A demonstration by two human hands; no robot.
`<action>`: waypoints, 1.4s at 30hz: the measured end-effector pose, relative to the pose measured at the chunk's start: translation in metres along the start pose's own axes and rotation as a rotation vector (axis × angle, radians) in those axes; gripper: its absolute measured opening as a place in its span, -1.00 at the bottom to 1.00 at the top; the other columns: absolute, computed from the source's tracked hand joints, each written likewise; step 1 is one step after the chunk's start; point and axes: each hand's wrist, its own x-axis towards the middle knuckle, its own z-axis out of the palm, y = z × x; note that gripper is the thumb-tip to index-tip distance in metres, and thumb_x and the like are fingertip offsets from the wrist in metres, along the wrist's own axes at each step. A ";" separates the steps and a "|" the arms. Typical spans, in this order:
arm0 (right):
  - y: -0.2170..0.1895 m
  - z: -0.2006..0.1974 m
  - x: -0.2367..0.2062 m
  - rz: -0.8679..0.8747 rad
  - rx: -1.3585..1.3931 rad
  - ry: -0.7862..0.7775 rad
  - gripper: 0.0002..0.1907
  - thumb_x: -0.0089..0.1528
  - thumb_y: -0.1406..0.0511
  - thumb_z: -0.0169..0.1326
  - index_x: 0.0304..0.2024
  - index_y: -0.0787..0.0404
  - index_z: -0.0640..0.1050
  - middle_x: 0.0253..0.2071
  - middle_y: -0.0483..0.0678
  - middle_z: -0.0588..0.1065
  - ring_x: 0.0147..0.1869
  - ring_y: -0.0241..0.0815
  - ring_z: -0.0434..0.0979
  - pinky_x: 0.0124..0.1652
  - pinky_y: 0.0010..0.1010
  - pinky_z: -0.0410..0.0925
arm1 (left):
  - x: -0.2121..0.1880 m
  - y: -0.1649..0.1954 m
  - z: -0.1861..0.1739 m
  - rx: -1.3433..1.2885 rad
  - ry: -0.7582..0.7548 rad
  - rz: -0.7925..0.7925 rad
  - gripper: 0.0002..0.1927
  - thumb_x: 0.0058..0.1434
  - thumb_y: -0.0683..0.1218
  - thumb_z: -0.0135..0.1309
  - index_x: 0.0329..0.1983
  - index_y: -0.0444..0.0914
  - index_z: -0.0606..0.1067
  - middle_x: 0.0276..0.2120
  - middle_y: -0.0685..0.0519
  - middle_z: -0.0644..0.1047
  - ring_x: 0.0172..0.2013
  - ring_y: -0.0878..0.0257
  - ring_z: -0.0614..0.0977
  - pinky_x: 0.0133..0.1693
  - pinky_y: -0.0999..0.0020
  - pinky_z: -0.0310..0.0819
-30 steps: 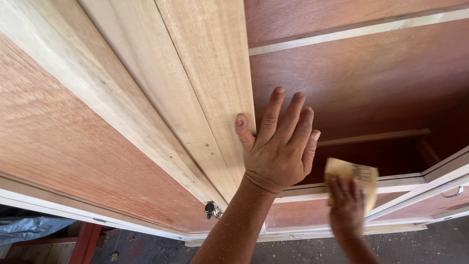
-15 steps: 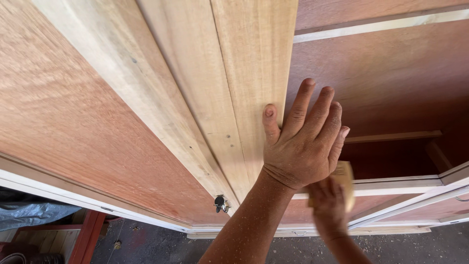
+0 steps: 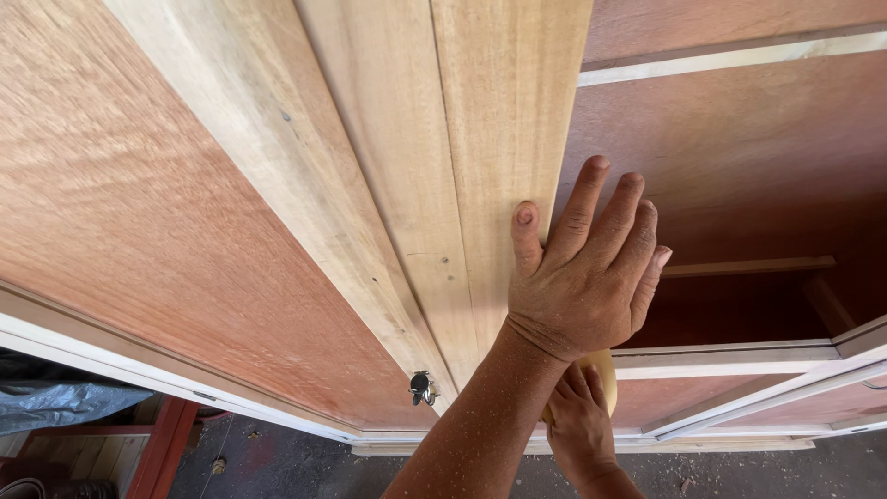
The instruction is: The person sands a wooden cabinet frame using a sanding block, working along the top rail and edges, then sands the inner frame members and the interior shelf edges of the cabinet, moving around the piece to smooth different surfaces.
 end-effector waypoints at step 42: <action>0.122 -0.096 0.029 0.310 -0.463 -0.334 -0.32 0.31 0.32 -0.08 0.48 -0.27 0.25 0.47 -0.17 0.16 0.55 -0.06 0.00 0.37 -0.03 0.08 | 0.000 0.000 -0.005 -0.004 -0.028 -0.009 -0.60 0.53 0.18 -0.12 0.07 -0.11 0.63 0.30 0.10 0.51 0.51 0.12 0.24 0.50 -0.14 -0.68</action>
